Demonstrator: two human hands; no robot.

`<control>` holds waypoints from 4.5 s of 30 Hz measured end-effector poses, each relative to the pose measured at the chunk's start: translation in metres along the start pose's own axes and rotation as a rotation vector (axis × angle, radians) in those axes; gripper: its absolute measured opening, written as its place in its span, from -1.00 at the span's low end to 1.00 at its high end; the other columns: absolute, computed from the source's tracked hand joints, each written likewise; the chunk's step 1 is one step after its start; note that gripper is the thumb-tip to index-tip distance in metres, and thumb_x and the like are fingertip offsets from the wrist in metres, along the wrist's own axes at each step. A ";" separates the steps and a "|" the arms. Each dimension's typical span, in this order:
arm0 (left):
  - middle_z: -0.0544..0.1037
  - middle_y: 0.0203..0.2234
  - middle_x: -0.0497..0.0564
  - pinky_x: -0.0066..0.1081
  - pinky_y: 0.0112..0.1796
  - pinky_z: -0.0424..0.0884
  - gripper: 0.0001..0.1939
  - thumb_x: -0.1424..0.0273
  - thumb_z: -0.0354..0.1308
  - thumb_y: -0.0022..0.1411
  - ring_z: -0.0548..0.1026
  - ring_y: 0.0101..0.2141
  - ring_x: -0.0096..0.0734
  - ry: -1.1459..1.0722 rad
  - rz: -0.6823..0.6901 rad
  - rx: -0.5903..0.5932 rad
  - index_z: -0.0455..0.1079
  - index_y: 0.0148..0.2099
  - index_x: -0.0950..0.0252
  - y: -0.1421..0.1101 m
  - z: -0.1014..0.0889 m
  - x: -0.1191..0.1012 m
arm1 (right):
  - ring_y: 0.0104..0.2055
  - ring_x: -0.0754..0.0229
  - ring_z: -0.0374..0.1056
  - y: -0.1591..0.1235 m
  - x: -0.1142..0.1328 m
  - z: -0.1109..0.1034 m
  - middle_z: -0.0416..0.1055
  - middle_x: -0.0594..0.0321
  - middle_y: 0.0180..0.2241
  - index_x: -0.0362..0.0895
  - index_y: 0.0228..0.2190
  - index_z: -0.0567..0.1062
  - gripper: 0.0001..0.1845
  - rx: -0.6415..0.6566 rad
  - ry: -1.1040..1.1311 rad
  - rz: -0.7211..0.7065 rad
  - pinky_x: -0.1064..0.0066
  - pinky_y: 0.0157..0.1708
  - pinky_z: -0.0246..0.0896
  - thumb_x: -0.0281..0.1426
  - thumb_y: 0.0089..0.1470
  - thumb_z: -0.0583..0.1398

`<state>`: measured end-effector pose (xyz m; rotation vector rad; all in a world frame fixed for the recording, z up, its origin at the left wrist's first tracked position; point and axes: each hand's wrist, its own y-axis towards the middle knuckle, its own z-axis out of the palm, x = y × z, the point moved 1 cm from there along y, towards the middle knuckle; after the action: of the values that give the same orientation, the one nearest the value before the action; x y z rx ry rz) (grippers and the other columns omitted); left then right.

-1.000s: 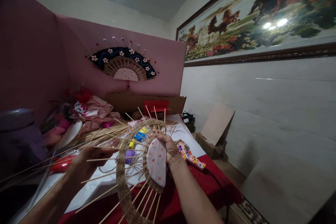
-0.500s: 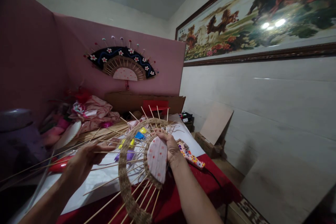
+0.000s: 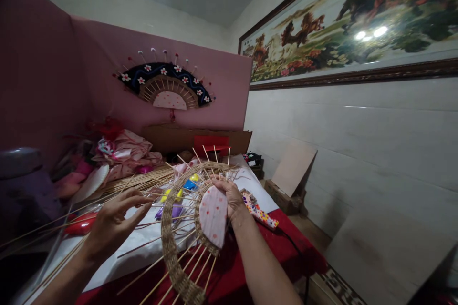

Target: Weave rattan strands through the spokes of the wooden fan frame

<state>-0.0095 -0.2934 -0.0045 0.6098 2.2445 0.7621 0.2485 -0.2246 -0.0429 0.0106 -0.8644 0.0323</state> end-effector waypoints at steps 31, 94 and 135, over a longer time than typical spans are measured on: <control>0.53 -0.39 0.04 -0.45 -0.33 0.32 -0.86 0.42 0.06 0.15 0.48 -0.35 -0.37 0.349 0.340 -0.099 0.45 -0.35 0.26 -0.006 0.011 -0.002 | -0.49 0.28 0.41 0.000 -0.002 0.000 0.52 0.23 -0.49 -0.18 -0.41 0.46 -0.75 -0.023 -0.012 -0.038 0.51 -0.46 0.31 -0.57 -0.27 0.28; 0.59 -0.38 0.10 -0.28 -0.28 0.39 -0.75 0.33 0.23 -0.10 0.48 -0.34 -0.21 -0.875 -0.347 0.138 0.55 -0.30 0.27 -0.007 0.023 -0.012 | -0.58 0.27 0.42 -0.008 0.002 0.005 0.51 0.27 -0.56 -0.20 -0.41 0.48 -0.82 -0.045 0.269 0.090 0.49 -0.54 0.36 -0.60 -0.16 0.19; 0.43 -0.59 0.01 -0.45 -0.52 0.09 -0.58 0.19 -0.08 0.12 0.23 -0.54 -0.42 -0.544 -0.381 0.234 0.51 -0.19 0.26 -0.009 0.011 -0.016 | -0.52 0.26 0.43 0.012 0.003 -0.008 0.52 0.32 -0.56 -0.17 -0.48 0.49 -0.81 -0.033 0.240 -0.100 0.49 -0.47 0.35 -0.61 -0.26 0.23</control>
<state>0.0074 -0.3058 -0.0094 0.4116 1.8638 0.1169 0.2559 -0.2124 -0.0461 0.0184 -0.6237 -0.0731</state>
